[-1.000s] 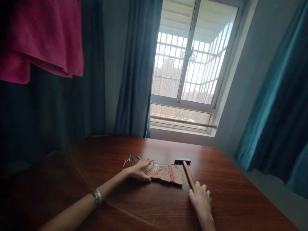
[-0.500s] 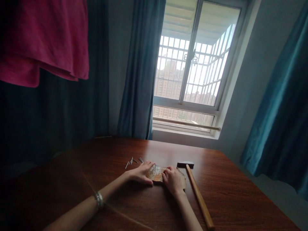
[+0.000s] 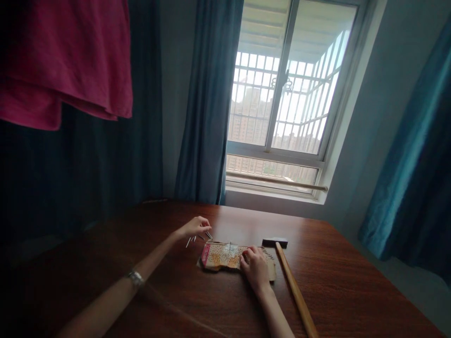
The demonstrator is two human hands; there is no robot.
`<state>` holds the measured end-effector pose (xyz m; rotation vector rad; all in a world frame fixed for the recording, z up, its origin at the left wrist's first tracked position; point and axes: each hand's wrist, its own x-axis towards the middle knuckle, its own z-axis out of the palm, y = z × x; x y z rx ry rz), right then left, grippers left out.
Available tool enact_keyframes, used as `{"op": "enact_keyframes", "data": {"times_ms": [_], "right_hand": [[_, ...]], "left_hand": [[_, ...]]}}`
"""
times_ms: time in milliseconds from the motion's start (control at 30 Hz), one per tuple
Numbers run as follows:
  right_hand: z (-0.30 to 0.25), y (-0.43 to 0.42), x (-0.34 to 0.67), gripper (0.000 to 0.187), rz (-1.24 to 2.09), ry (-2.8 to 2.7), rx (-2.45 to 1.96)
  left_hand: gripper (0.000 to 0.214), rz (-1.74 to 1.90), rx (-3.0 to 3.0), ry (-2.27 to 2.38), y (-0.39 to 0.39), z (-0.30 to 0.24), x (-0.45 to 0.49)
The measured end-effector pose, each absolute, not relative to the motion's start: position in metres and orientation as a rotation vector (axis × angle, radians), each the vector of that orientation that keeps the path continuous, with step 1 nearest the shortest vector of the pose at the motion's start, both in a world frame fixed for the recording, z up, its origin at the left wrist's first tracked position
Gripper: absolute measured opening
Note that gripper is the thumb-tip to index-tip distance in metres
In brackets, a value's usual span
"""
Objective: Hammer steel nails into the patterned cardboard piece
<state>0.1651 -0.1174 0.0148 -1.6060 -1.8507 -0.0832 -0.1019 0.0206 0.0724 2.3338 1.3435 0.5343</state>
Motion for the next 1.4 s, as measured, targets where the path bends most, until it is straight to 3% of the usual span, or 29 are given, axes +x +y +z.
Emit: {"op": "enact_keyframes", "data": {"times_ms": [100,200,300,633,1067,1400], "right_hand": [[0.015,-0.117,0.165,0.016,-0.087,-1.851,-1.613],[0.017,-0.118,0.165,0.019,-0.090,-1.853,-1.634],[0.019,-0.118,0.168,0.026,-0.108,-1.842,-1.662],[0.018,-0.117,0.196,0.086,0.052,-2.108,-1.718],[0.026,-0.118,0.204,0.092,0.189,-2.099,-1.718],[0.027,-0.120,0.210,0.094,0.181,-2.102,-1.776]], "left_hand": [[0.021,0.384,2.200,1.714,0.038,0.073,-0.135],[0.022,0.125,1.991,1.745,0.043,0.062,-0.154],[0.027,0.101,1.855,1.719,0.041,0.054,-0.155],[0.027,0.159,1.795,1.731,0.046,0.044,-0.147],[0.016,0.281,1.802,1.727,0.041,0.047,-0.142],[0.020,0.625,1.740,1.197,0.024,0.058,-0.099]]}}
